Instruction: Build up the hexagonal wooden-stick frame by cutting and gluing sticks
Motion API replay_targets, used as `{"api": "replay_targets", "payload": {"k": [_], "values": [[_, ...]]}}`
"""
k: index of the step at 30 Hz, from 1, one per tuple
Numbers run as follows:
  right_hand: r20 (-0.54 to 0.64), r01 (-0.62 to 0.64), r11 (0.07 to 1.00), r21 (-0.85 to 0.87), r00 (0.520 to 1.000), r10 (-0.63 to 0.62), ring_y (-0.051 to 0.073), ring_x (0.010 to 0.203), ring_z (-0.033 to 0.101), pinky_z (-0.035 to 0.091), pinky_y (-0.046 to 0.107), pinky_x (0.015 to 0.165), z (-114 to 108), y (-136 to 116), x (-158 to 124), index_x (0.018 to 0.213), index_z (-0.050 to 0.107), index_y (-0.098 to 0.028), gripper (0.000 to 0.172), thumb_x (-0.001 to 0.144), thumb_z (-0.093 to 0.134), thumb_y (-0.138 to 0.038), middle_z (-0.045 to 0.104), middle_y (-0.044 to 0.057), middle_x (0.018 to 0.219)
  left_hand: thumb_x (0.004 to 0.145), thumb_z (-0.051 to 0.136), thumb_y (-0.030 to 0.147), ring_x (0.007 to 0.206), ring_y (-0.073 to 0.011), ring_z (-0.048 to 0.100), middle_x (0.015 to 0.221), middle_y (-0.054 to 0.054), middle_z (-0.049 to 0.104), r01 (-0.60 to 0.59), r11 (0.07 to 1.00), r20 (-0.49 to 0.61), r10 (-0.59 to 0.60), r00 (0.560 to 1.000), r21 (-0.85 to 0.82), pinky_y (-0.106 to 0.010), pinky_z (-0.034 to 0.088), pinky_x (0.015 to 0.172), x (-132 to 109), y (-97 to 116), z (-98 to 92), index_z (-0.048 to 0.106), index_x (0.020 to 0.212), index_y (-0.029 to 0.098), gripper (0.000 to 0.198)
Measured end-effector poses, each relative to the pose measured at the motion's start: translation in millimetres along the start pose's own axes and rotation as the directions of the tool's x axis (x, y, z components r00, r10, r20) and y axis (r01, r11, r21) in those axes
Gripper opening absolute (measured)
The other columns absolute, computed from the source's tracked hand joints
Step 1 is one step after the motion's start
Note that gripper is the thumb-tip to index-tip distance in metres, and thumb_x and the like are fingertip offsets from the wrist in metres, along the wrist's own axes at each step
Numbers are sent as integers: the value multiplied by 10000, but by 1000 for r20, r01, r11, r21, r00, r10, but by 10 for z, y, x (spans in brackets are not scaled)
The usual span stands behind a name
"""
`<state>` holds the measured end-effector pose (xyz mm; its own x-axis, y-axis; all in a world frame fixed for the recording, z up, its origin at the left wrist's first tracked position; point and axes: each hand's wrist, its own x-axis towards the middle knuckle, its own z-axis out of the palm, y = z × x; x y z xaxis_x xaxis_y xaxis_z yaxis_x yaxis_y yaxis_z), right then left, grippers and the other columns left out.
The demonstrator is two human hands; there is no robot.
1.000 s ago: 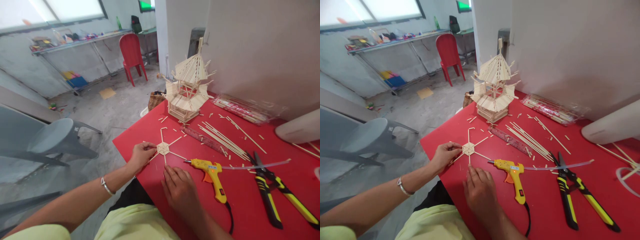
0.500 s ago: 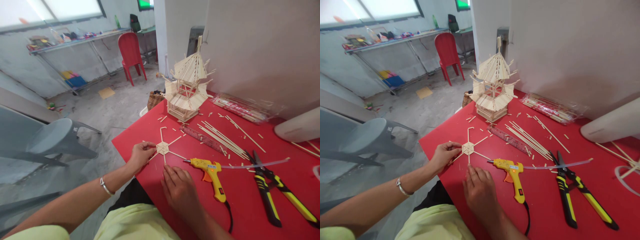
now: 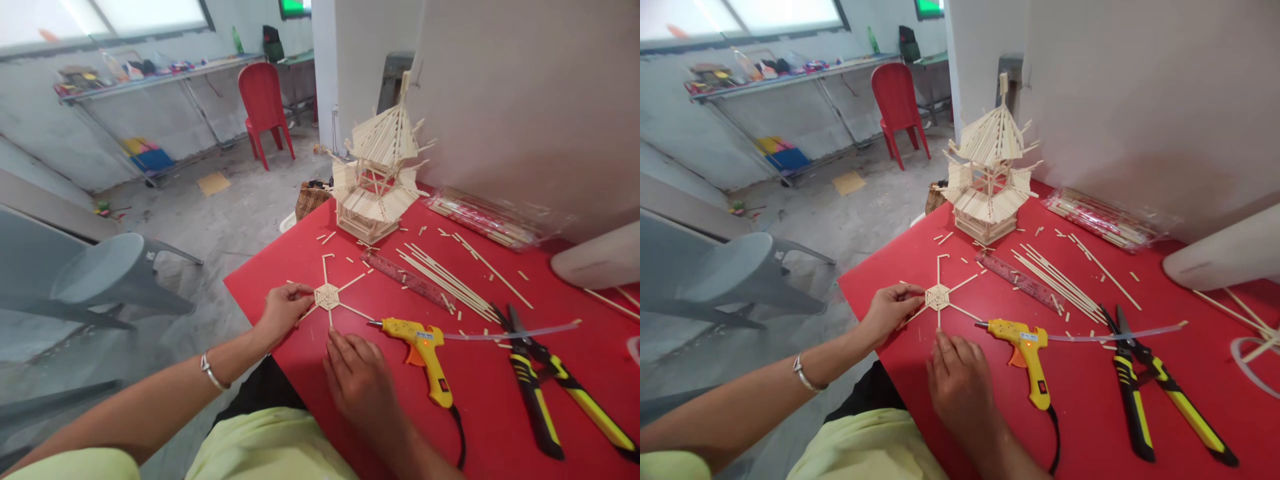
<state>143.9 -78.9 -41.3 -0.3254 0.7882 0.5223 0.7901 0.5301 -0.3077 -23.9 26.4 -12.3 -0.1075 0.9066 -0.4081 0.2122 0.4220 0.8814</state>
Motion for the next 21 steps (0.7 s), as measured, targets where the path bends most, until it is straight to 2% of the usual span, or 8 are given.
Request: {"api": "replay_targets", "payload": {"k": [11, 21], "values": [[-17, -2, 1000, -25, 1000, 2, 239, 972, 606, 435, 396, 881, -18, -14, 5, 1084, 726, -141, 240, 929, 551, -192, 722, 117, 1150, 665, 717, 349, 297, -52, 361, 445, 92, 473, -24, 1000, 3, 24, 1000, 17, -177, 269, 299, -6, -35, -13, 702, 886, 125, 315], [-3, 4, 1000, -24, 1000, -4, 235, 955, 611, 469, 393, 840, -25, -5, 22, 1088, 729, -142, 257, 930, 532, -189, 724, 129, 1138, 679, 721, 336, 290, -52, 366, 427, 88, 477, -52, 998, -2, 53, 999, 47, -175, 277, 303, 7, -54, -7, 721, 883, 125, 293]]}}
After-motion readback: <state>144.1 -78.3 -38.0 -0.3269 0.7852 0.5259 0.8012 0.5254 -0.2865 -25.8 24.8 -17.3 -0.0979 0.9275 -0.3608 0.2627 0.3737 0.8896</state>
